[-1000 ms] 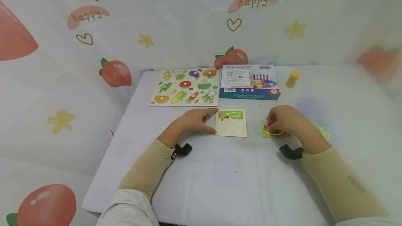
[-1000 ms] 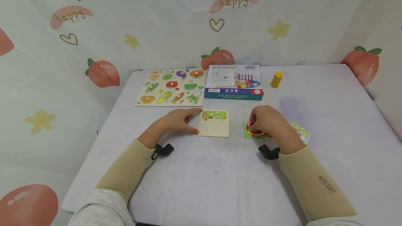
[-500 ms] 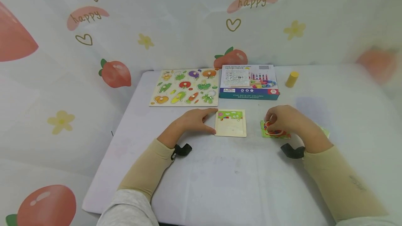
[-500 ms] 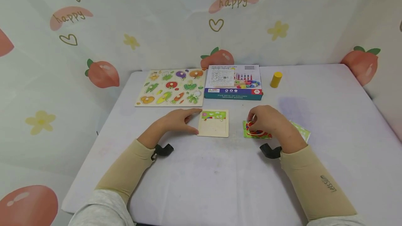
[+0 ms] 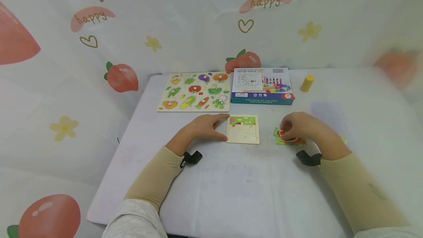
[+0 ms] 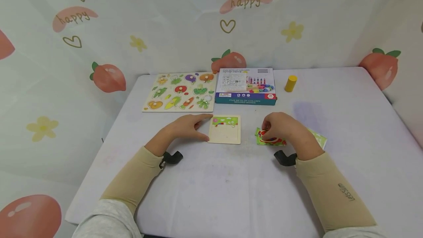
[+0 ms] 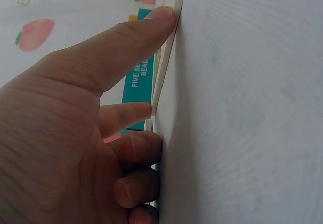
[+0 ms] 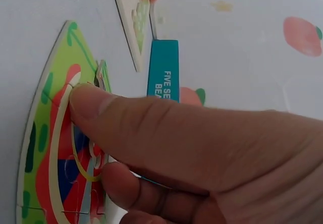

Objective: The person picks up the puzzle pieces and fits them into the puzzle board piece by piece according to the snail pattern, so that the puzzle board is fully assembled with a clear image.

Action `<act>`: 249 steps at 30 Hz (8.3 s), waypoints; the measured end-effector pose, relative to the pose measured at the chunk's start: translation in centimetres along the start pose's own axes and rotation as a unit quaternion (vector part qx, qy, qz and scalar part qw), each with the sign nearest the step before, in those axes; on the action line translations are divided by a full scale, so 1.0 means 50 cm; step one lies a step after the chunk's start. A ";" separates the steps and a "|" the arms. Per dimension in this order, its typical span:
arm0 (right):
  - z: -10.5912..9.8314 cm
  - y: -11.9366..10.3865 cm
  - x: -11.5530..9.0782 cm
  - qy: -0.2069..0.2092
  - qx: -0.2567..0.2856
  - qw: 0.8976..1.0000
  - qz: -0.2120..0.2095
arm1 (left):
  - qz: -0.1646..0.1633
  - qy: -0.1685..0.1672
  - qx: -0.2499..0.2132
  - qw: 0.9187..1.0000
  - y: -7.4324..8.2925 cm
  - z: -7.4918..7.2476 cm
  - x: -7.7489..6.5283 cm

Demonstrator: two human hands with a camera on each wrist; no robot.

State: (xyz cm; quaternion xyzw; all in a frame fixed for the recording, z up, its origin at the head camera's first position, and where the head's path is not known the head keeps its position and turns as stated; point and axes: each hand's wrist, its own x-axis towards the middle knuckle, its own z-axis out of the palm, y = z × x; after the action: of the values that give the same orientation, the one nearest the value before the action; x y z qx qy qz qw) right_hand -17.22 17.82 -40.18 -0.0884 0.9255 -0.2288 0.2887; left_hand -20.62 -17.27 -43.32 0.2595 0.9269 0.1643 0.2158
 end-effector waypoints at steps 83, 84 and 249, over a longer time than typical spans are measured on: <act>-0.009 -0.214 -0.127 0.211 0.135 0.948 -0.196 | -0.005 -0.002 -0.014 1.000 -0.001 0.001 0.002; -0.004 -0.218 -0.122 0.207 0.135 0.949 -0.197 | -0.006 -0.003 -0.014 1.000 -0.001 0.000 0.001; -0.017 -0.186 -0.081 0.212 0.037 0.951 -0.223 | -0.009 -0.006 0.003 1.000 -0.001 0.000 0.005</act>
State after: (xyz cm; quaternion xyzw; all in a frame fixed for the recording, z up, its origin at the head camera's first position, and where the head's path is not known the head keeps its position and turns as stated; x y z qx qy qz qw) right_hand -14.09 11.18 -33.15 -0.2306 0.9130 -0.3352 0.0303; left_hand -20.81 -17.19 -43.42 0.2526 0.9285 0.1575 0.2222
